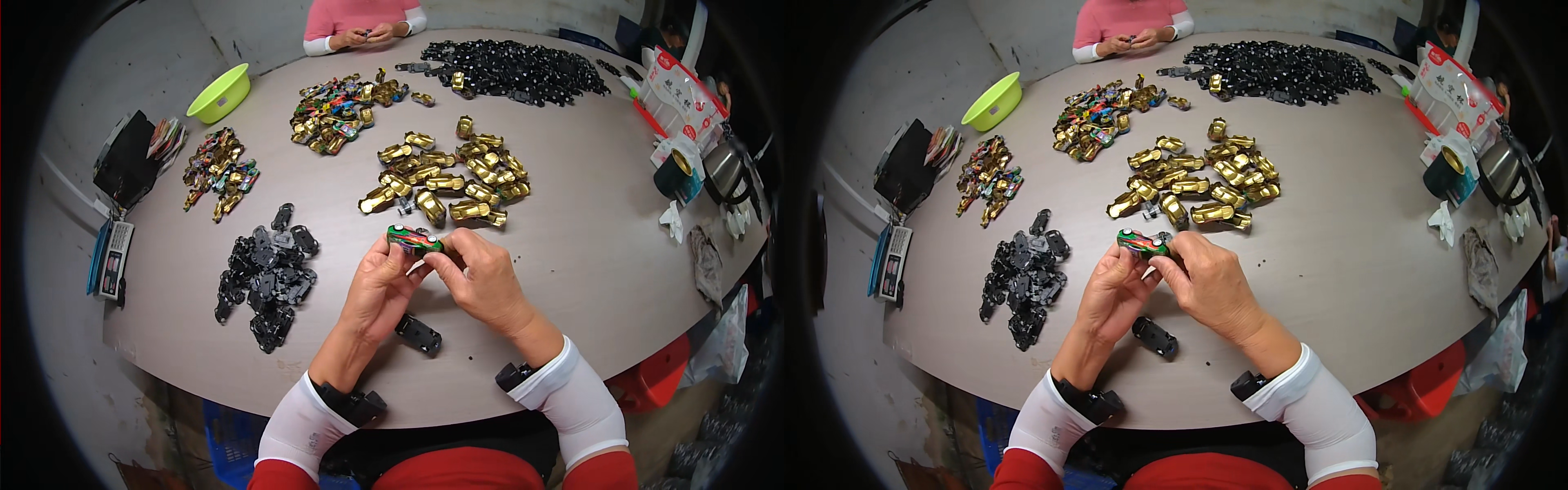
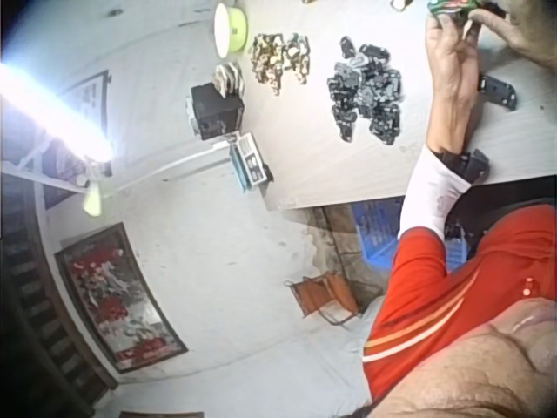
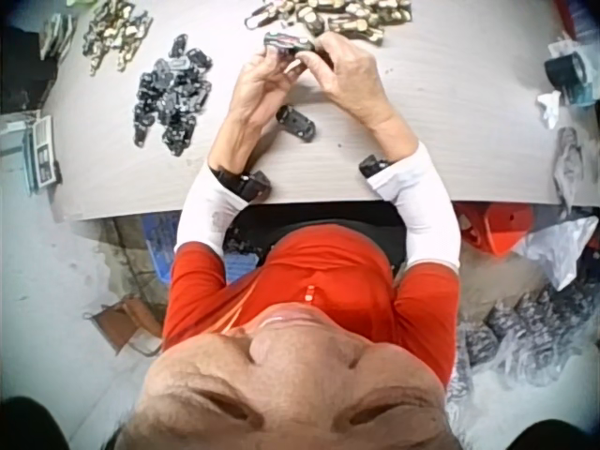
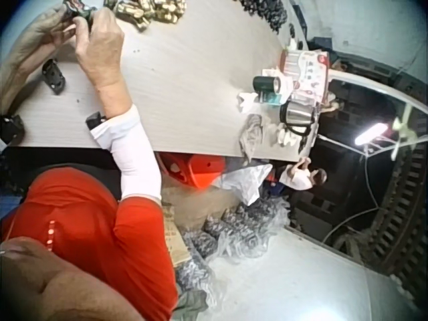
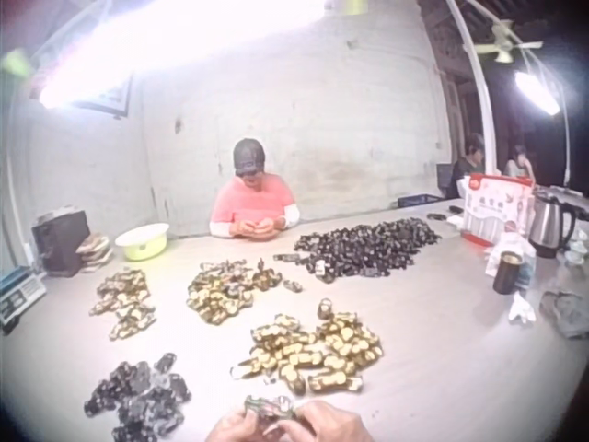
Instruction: The person assembles small toy cars by hand at a table. They pick up a black chassis and a colored body, fit them together, and place the completed car on the table. This process is repeated with different colored bodies throughout the clip.
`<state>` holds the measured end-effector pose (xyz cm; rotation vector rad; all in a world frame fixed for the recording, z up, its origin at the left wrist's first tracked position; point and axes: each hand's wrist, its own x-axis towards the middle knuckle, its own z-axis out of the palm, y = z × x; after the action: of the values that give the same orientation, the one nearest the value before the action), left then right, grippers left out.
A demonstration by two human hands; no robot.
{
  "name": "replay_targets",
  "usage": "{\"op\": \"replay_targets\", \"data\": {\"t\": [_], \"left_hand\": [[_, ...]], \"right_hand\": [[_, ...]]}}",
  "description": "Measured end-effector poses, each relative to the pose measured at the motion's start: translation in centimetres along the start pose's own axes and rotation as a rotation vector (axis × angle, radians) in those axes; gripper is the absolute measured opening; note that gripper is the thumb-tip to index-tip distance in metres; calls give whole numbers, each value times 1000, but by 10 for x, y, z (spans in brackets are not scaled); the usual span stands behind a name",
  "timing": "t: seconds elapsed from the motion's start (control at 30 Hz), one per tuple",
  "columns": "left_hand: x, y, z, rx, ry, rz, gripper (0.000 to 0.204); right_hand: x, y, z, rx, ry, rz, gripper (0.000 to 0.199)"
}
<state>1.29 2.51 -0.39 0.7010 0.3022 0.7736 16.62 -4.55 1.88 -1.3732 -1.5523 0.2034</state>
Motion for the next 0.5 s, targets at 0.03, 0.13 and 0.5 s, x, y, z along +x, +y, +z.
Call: {"op": "replay_targets", "data": {"t": [0.03, 0.13, 0.5], "left_hand": [[-1, 1, 2, -9, -10, -9, 23], [-2, 3, 1, -54, -69, -17, 26], [-3, 7, 19, 650, -44, 149, 34]], "right_hand": [[1, 2, -2, 30, -22, -32, 22], [1, 4, -6, 73, -49, -84, 20], [0, 19, -5, 1084, -197, 792, 30]]}}
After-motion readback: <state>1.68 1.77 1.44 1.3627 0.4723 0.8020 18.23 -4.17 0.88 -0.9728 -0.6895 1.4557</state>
